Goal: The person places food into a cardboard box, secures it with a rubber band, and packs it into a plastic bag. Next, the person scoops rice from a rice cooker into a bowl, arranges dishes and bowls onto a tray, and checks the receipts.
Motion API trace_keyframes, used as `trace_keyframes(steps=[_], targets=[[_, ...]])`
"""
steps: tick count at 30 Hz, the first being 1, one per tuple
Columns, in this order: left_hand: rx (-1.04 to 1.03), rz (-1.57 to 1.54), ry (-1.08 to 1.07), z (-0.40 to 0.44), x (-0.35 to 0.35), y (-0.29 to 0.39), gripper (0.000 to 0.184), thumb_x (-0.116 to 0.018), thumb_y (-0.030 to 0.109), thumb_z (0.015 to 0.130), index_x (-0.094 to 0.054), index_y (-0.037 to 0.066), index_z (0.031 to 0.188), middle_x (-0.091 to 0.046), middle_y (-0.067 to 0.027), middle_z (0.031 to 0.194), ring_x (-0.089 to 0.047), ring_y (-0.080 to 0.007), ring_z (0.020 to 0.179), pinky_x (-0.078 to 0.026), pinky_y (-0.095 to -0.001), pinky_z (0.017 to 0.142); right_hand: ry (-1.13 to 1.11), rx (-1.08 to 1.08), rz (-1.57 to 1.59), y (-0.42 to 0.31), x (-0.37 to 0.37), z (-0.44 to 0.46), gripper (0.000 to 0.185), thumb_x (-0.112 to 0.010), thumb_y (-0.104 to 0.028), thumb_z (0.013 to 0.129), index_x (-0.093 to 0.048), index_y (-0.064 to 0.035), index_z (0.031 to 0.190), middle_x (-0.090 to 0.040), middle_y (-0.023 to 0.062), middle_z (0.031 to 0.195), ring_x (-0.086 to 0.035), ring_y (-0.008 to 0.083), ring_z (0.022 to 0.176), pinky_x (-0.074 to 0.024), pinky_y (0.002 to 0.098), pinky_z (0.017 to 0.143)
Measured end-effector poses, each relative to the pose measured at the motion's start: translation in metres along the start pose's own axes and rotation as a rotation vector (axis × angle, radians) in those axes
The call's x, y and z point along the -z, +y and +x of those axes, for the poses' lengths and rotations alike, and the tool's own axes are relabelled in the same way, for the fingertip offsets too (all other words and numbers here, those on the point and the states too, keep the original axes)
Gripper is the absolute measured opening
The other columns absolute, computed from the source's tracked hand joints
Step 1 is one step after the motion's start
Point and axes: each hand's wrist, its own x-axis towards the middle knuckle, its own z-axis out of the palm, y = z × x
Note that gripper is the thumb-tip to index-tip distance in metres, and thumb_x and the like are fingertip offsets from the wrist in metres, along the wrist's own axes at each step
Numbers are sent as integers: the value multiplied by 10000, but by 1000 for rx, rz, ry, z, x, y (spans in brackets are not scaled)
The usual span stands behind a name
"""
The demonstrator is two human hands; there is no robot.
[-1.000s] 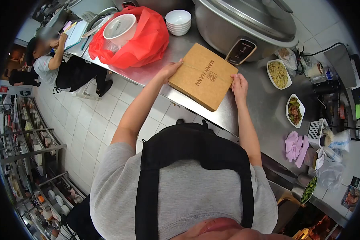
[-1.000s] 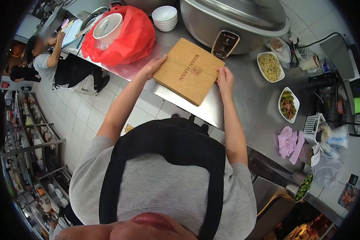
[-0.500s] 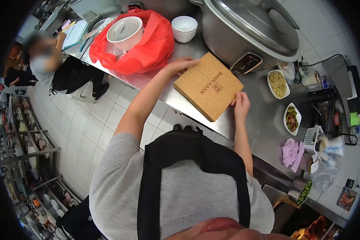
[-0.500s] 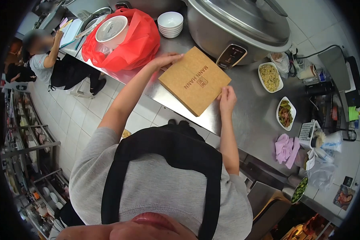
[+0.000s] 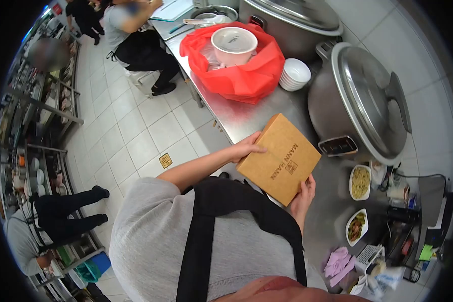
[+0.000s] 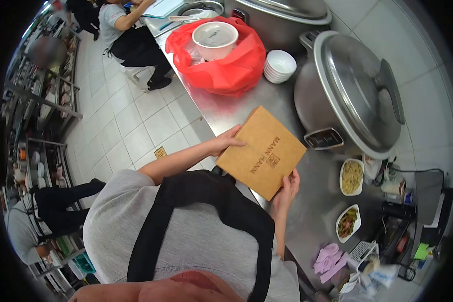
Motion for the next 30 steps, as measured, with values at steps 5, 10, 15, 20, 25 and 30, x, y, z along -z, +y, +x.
trace_keyframes(steps=[5,10,15,20,25,30], targets=[[-134,-112,72,-46,17,67,520,-548,223,796,-331,34,1229,-462,-94,1138,-459,-161,1058,-387,-303,881,-184,-41,154,-54,-81,-13,546,-484,-27,769,-279,-19,1275,-405,145,1218,-408,230,1124,-359,325,923],[-430,-226,-26,-64,58,193,539,-481,380,827,-383,22,1218,-472,-112,1155,-481,-176,1033,-390,-298,870,-398,-221,436,-82,-166,35,481,-486,-127,785,-347,17,1222,-483,160,1149,-523,256,998,-439,347,838],[-687,824,1351,4,297,229,654,-680,412,670,-472,6,1137,-528,-149,1098,-524,-223,970,-415,-349,818,-576,-257,542,-100,-266,75,431,-478,-164,806,-396,58,1166,-527,168,1101,-566,255,921,-454,337,821],[-365,279,639,34,357,209,433,-679,324,700,-589,-32,929,-607,-132,863,-581,-167,747,-449,-304,628,-540,-349,496,-65,-332,103,418,-498,-162,795,-416,38,1154,-528,158,1097,-559,242,936,-451,334,828],[-565,111,444,13,294,287,237,-501,160,854,-560,-30,983,-617,-53,842,-570,-90,724,-447,-210,645,-392,-159,375,-36,-354,120,445,-503,-133,771,-397,-13,1185,-528,122,1076,-527,237,990,-444,347,841],[-700,288,241,2,247,347,253,-478,177,872,-539,-24,1013,-587,-42,895,-535,-83,799,-423,-221,727,-294,-251,331,-60,-351,153,423,-464,-173,789,-403,-5,1172,-526,144,1090,-549,257,952,-456,351,817]])
